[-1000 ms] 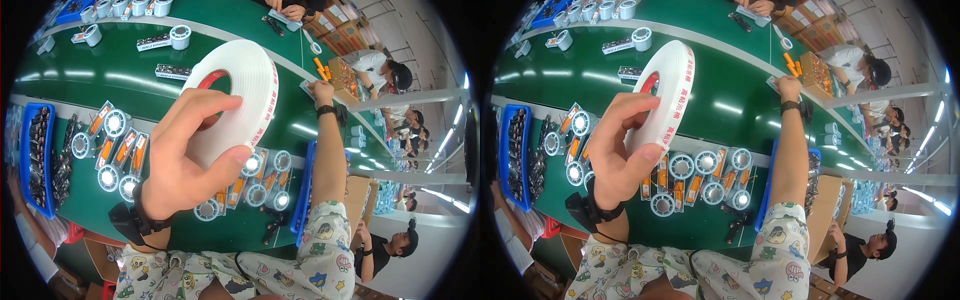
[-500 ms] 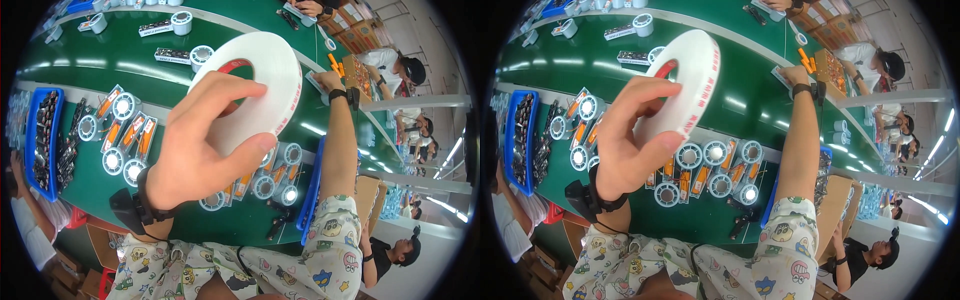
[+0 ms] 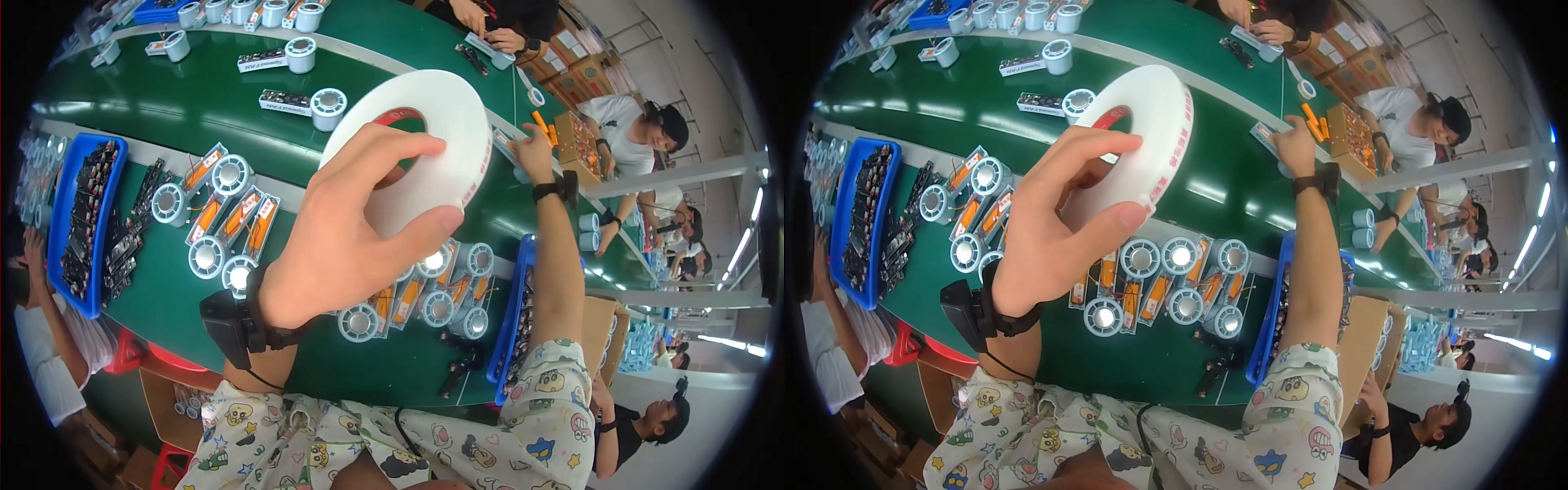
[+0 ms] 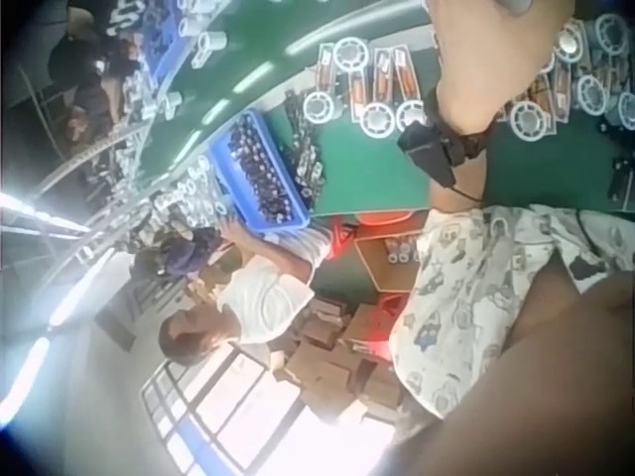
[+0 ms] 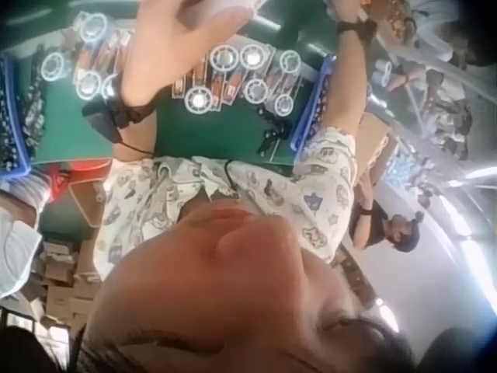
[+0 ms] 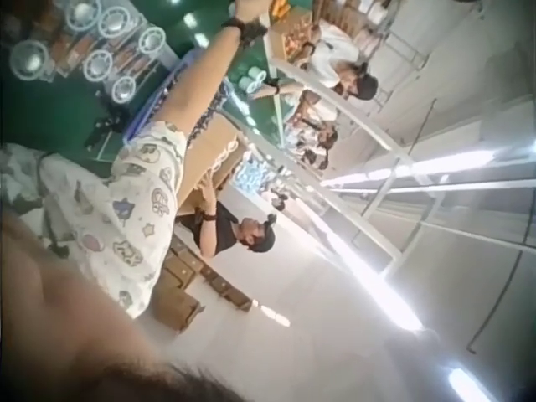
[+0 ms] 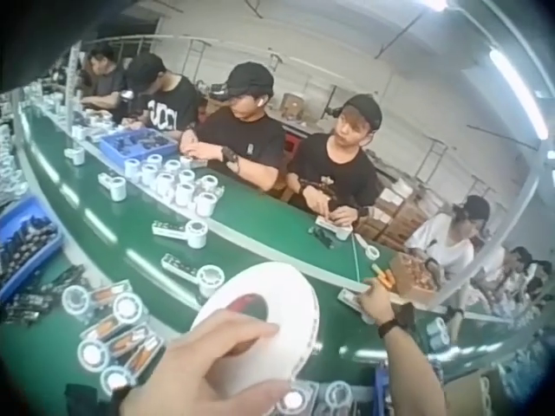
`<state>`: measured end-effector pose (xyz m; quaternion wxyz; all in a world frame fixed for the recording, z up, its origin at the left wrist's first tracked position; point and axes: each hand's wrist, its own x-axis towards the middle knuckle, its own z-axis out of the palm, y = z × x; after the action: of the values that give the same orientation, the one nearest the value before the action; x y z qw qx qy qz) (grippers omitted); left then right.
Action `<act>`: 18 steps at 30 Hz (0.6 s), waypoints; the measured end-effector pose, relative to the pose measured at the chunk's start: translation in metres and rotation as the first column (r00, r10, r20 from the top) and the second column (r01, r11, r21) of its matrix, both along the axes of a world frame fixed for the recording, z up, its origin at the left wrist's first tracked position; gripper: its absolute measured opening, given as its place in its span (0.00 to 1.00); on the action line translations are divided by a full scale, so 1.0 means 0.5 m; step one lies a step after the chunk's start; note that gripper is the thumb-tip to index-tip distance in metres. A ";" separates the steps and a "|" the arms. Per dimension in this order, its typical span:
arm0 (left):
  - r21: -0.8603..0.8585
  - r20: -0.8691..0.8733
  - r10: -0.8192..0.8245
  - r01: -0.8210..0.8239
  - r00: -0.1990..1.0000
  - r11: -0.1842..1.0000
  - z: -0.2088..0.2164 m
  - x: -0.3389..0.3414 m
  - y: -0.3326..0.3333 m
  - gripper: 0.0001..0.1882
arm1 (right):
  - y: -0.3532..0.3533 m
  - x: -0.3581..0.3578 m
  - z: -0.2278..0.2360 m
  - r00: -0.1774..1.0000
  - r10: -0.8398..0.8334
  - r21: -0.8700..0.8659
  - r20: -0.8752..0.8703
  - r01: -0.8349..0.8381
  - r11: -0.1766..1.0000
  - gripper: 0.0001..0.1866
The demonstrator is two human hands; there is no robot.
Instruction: The person peels a piece of tape from a roll, sticks it onto a battery, and presses it down. They then pick up a circuit board, align it with the battery, and press the two components together before placing the assembly onto a fan housing.
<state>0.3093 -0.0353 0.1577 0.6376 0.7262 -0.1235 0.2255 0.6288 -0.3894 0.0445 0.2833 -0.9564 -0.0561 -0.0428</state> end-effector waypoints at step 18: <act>0.290 -0.230 -0.106 0.173 0.967 0.941 0.000 -0.019 -0.044 0.28 | 0.241 -0.610 0.244 0.809 0.461 0.216 0.365 -0.555 0.803 0.19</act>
<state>0.3000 -0.0572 0.1578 0.5406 0.8258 -0.1401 0.0792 0.3240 -0.2687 0.1666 0.4200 -0.8306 -0.3472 -0.1147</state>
